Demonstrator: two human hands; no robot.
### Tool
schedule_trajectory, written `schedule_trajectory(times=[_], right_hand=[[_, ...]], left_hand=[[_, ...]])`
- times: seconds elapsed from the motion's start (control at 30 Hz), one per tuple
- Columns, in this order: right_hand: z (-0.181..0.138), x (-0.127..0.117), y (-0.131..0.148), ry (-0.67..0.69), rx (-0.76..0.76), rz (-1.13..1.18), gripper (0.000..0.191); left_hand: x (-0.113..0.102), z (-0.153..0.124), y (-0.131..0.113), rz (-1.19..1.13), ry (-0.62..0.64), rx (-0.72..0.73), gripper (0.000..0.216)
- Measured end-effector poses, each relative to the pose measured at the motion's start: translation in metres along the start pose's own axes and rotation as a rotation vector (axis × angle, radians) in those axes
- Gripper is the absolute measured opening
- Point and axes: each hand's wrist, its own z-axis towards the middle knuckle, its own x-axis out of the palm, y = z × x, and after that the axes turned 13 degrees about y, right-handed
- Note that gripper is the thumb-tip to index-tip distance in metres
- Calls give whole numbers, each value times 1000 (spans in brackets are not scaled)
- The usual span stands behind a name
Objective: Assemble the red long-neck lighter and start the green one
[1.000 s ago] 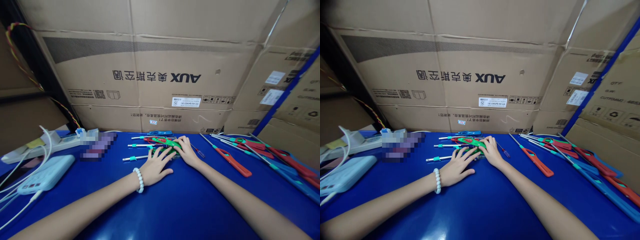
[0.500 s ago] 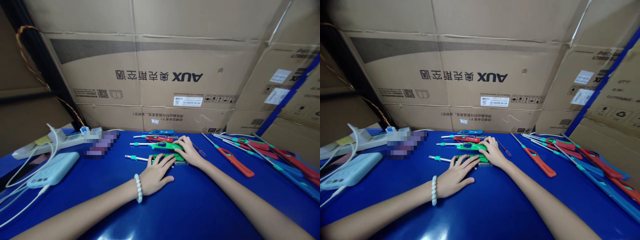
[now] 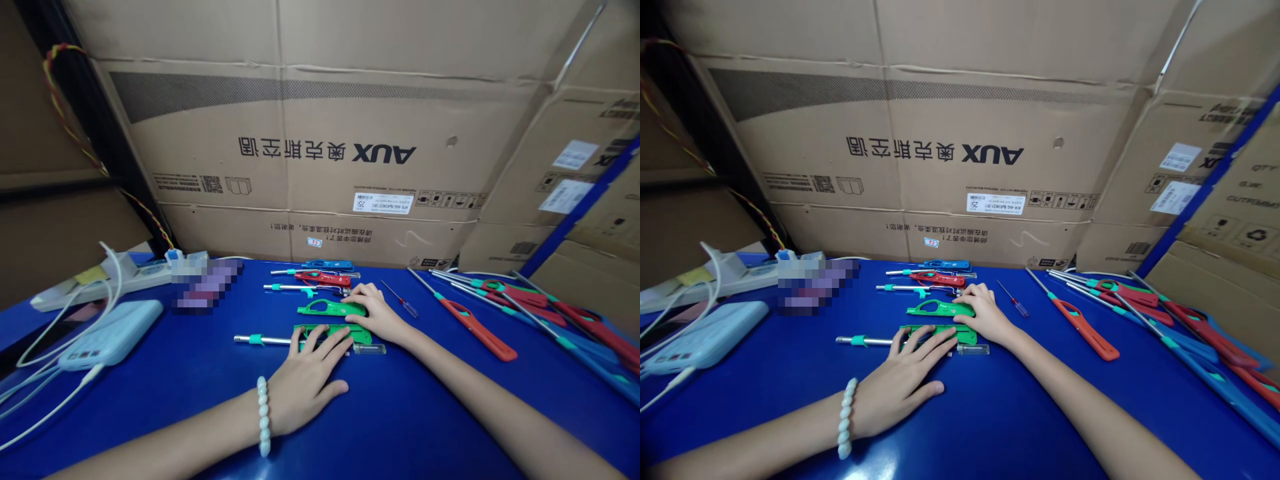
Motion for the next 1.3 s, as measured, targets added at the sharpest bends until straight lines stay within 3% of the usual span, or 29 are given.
schedule_trajectory(times=[0.17, 0.33, 0.43, 0.6, 0.73, 0.97, 1.3], right_hand=[[1, -2, 0, -12, -1, 36, 34], [-1, -18, 0, -3, 12, 106, 10], [-7, -31, 4, 94, -16, 154, 7], [-20, -49, 23, 407, -15, 210, 10], [-25, -55, 38, 517, 32, 123, 16], [-28, -53, 46, 576, 76, -137, 21], [-30, -50, 46, 587, 53, -171, 18]], left_hand=[[-3, -2, -2, -23, 14, -5, 53], [-5, -5, -4, -28, 13, -5, 53], [-8, -5, -3, -9, -46, 1, 52], [-24, 9, 5, 17, -239, 28, 32], [-41, 28, 17, 9, -292, 46, 19], [-52, 67, 37, 261, -206, 92, 15], [-44, 98, 40, 374, -160, 155, 18]])
